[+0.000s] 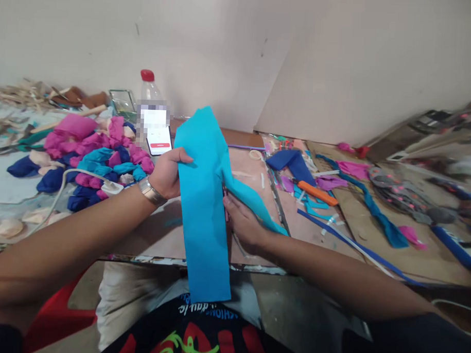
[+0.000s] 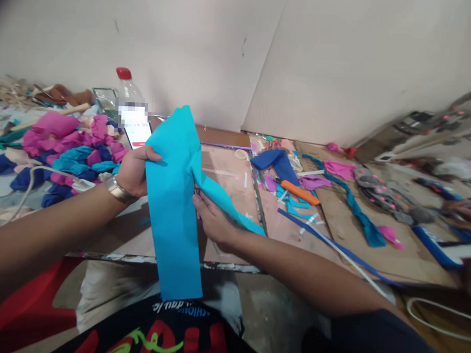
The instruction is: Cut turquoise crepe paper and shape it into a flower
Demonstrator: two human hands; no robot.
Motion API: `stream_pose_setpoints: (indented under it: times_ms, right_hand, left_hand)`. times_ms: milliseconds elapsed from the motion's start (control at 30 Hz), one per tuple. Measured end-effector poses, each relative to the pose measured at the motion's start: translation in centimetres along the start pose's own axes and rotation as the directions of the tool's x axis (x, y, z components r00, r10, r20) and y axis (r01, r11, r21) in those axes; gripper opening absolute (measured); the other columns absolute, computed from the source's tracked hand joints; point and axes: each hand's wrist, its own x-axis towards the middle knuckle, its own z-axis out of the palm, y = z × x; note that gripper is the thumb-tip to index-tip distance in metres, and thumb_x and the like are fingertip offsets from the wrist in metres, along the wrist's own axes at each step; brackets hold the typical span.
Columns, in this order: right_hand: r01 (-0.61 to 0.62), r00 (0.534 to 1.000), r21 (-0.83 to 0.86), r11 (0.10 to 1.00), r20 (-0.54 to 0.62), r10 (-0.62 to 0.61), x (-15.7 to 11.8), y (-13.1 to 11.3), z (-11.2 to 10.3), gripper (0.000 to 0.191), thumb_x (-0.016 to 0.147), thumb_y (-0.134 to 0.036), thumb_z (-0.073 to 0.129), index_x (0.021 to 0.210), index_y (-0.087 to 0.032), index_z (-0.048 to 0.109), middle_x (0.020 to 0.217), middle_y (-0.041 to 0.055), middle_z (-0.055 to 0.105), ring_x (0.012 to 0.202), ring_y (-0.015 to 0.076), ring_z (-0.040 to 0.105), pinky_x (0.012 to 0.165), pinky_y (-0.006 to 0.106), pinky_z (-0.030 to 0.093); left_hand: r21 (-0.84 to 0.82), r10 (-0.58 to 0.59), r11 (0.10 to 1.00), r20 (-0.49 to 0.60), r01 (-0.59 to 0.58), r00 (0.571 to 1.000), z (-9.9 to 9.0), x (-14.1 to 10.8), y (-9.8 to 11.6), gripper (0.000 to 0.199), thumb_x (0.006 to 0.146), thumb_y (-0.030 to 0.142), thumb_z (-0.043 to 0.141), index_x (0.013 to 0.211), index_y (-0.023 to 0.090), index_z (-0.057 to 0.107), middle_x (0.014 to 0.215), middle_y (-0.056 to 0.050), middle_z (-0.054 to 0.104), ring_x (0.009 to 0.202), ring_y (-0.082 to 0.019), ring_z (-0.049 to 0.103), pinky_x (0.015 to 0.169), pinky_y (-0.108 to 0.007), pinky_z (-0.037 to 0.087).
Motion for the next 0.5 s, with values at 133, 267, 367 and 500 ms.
stream_pose_setpoints:
  times_ms: [133,267,367,500]
  right_hand:
    - [-0.012,0.999,0.093,0.996,-0.036,0.016,2.1,-0.3,-0.1,0.051,0.091,-0.068,0.059,0.121,-0.027,0.066,0.114,0.0048,0.071,0.109,0.0218,0.063,0.091,0.037,0.055]
    - [-0.074,0.997,0.092,0.993,-0.026,0.077,3.3,-1.0,-1.0,0.049,0.087,-0.069,0.064,0.108,-0.024,0.066,0.088,0.0007,0.068,0.079,0.0165,0.06,0.069,0.029,0.052]
    - [-0.183,0.977,0.043,0.982,0.123,0.176,3.0,-1.1,-1.7,0.047,0.09,-0.069,0.06,0.093,-0.021,0.063,0.067,-0.0044,0.055,0.057,0.0112,0.045,0.053,0.024,0.039]
    - [-0.179,0.927,-0.138,0.974,0.307,0.214,2.7,-1.8,-3.7,0.045,0.098,-0.062,0.051,0.087,-0.02,0.061,0.071,-0.0023,0.056,0.057,0.0113,0.043,0.051,0.024,0.036]
  left_hand:
    - [-0.017,0.045,0.999,-0.05,-0.046,0.998,-0.4,0.5,0.0,0.074,0.064,0.011,0.053,0.137,0.008,0.055,0.11,-0.013,0.077,0.114,-0.038,0.07,0.104,-0.061,0.052]
    - [-0.014,0.085,0.996,-0.108,-0.087,0.99,-1.3,0.9,0.1,0.074,0.061,0.012,0.056,0.135,0.004,0.055,0.104,-0.015,0.078,0.104,-0.037,0.073,0.101,-0.06,0.054]
    - [0.004,0.085,0.996,-0.131,-0.085,0.988,-2.2,1.1,0.1,0.07,0.063,0.016,0.058,0.132,0.006,0.058,0.1,-0.014,0.078,0.094,-0.037,0.075,0.096,-0.059,0.057]
    - [0.011,0.066,0.998,-0.183,-0.065,0.981,-2.8,1.1,0.2,0.066,0.065,0.018,0.058,0.13,0.006,0.061,0.094,-0.013,0.079,0.086,-0.036,0.075,0.093,-0.059,0.058]
